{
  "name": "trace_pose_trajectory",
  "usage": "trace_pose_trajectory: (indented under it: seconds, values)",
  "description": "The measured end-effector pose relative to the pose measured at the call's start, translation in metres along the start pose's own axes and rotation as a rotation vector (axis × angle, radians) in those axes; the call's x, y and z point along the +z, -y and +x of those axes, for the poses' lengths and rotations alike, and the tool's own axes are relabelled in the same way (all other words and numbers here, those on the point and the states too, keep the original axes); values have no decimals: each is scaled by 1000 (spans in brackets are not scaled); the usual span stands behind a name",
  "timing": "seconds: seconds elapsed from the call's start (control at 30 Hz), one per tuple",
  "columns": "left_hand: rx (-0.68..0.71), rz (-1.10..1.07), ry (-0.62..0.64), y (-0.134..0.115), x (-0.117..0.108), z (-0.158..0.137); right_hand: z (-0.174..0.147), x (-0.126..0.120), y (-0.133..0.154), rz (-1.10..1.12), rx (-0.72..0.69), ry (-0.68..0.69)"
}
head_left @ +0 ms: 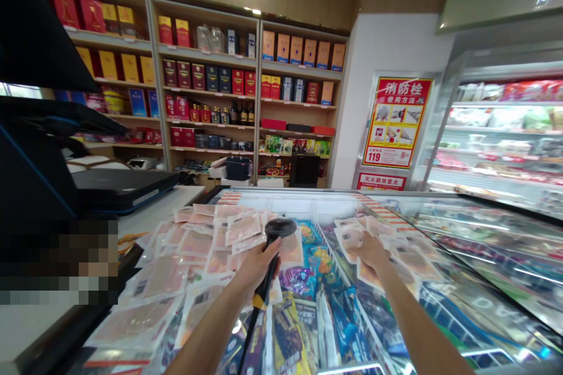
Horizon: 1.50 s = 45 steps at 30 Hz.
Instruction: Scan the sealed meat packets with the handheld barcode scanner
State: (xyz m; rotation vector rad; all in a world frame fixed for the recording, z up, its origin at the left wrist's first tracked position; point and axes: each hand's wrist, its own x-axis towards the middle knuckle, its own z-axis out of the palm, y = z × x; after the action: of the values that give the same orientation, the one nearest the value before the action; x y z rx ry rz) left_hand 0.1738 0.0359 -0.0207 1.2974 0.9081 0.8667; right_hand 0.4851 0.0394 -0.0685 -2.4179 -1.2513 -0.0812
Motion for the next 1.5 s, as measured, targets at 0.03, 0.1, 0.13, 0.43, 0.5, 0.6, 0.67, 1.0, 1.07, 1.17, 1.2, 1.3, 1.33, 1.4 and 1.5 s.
trace_pose_trajectory:
  seconds: [0.03,0.1,0.13,0.43,0.5,0.6,0.67,1.0,1.07,1.17,1.2,1.3,1.33,1.4,1.5]
  values:
    - [0,-7,2,0,0,0,1,1,0,28,1,-15]
    - [-15,-33,-2,0,-1,1,3,3,1,99,22,-45]
    - [-26,-51,-8,0,-1,2,4,4,1,148,34,-72]
    - [36,-57,24,-11,2,-13,3,14,18,812,43,-335]
    - [79,-41,77,-13,5,-19,0,16,27,865,46,-287]
    - [129,-3,180,-15,9,-25,-6,17,38,893,16,-246]
    - [139,22,220,-15,11,-27,-11,16,43,898,-22,-237]
    - [99,31,282,-13,18,-26,-23,10,50,890,3,-221]
    - [96,18,295,-12,19,-26,-23,11,49,871,-6,-221]
    - [84,2,297,-13,19,-26,-20,14,48,890,-19,-208]
    - [84,0,288,-13,19,-25,-19,15,47,906,-22,-201]
    - [93,3,193,-15,16,-23,-17,17,46,926,-9,-191]
    - [90,4,148,-16,14,-22,-17,17,47,934,-1,-189]
    - [69,-9,70,-17,8,-20,-20,16,50,963,14,-174]
    - [66,-16,-23,-19,-4,-18,-31,15,63,1015,-7,-125]
